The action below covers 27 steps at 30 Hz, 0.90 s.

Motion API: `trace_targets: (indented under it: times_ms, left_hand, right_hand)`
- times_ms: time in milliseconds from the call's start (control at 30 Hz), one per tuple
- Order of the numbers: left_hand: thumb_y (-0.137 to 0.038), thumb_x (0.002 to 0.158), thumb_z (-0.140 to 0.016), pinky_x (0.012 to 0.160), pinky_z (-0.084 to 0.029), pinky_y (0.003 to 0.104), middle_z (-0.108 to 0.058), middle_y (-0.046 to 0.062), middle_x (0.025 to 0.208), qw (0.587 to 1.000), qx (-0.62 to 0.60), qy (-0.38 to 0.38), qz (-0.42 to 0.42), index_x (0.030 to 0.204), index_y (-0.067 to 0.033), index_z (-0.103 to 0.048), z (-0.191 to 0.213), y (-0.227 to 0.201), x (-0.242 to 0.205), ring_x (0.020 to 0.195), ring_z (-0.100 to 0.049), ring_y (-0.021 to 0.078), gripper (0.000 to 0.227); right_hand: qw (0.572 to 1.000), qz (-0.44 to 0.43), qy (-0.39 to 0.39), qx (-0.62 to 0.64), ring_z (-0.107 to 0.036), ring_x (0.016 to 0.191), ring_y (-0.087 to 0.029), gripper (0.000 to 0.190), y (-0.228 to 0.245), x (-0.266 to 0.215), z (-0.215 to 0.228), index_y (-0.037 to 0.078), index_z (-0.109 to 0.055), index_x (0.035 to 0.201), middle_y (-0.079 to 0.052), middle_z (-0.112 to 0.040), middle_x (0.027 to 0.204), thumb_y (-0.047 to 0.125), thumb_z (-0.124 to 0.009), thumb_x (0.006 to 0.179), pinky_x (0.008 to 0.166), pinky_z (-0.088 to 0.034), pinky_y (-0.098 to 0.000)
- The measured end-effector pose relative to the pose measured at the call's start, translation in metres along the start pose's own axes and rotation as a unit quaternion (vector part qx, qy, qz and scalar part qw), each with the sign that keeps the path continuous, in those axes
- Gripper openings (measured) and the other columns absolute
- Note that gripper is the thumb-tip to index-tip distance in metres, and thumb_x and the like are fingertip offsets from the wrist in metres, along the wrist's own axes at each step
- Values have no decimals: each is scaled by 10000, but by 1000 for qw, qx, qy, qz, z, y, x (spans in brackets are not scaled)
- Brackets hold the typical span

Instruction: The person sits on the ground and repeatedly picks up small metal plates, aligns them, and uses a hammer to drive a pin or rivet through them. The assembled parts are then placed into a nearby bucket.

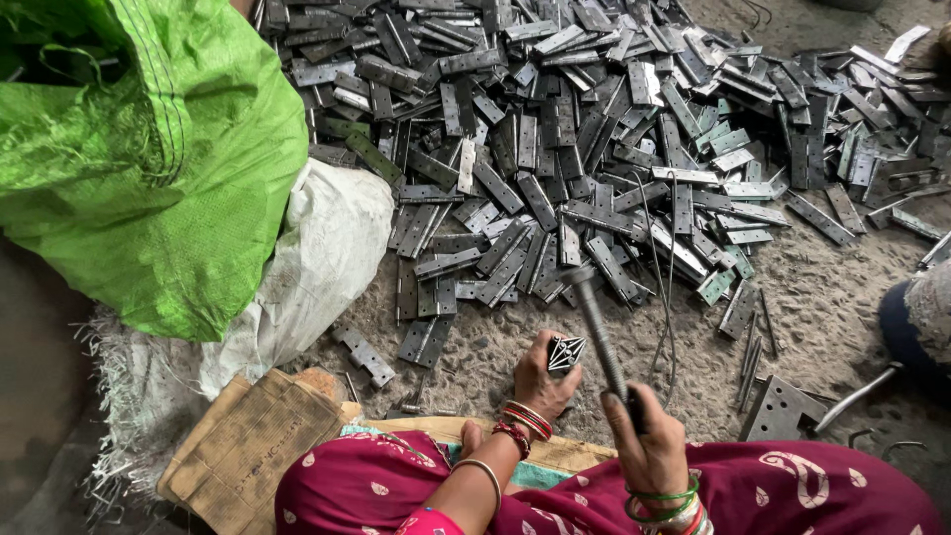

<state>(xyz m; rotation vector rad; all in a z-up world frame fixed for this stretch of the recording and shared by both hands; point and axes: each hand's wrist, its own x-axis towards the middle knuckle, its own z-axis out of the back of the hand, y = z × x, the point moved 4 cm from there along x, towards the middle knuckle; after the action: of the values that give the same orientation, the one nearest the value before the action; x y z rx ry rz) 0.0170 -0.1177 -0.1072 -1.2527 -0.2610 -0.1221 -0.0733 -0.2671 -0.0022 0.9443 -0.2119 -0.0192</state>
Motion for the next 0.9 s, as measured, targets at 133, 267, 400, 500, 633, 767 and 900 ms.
trace_targets:
  times_ms: [133,267,400,500,633,767,900]
  left_hand:
    - [-183,857,-744,649,-622,350,-687,68,864,1000,2,-1,-23,1101,-124,-519,0,-6,0,733,-712,208,337]
    - [-159,780,-766,661,-604,372,-686,84,857,999,0,8,50,1064,-114,-524,4,-12,-2,730,-709,224,376]
    - [-177,809,-768,653,-598,369,-673,80,859,1000,-5,24,3,1061,-108,-514,5,-16,-2,726,-701,224,365]
    - [-186,842,-749,639,-609,358,-656,75,852,999,7,32,-12,1057,-107,-499,-1,-10,2,711,-689,220,339]
    - [-166,860,-731,674,-622,345,-650,74,859,998,36,6,-53,1088,-97,-488,-5,-2,0,742,-685,207,340]
    - [-190,850,-756,636,-617,338,-657,71,868,999,18,10,-42,1079,-96,-509,-5,-2,-2,730,-681,198,350]
    - [-202,858,-763,630,-605,339,-665,64,852,1000,-7,29,1,1049,-104,-539,1,-5,-1,702,-681,196,311]
  right_hand:
    - [999,6,2,51,-516,433,-83,192,-7,6,-11,55,-651,1012,14,-591,554,238,-610,969,384,-404,-304]
    - [983,-44,109,-139,-499,460,-100,229,-33,10,-38,64,-664,992,2,-559,541,291,-658,960,475,-414,-310]
    - [995,-66,76,4,-457,478,-108,237,-41,-3,-33,61,-690,919,-16,-537,548,293,-669,965,447,-397,-330]
    - [998,-49,37,26,-454,453,-93,227,-34,-3,-16,73,-683,906,0,-543,540,288,-653,972,411,-368,-309]
    - [995,-6,-10,96,-468,433,-71,193,-20,-2,-3,80,-656,943,16,-549,534,258,-598,988,375,-357,-273]
    - [996,-10,74,47,-493,431,-87,216,-25,6,-20,94,-646,906,16,-592,558,279,-575,993,374,-402,-285]
    - [997,-25,71,-36,-518,463,-110,253,-40,7,-32,59,-675,920,-31,-574,552,311,-662,936,444,-415,-304]
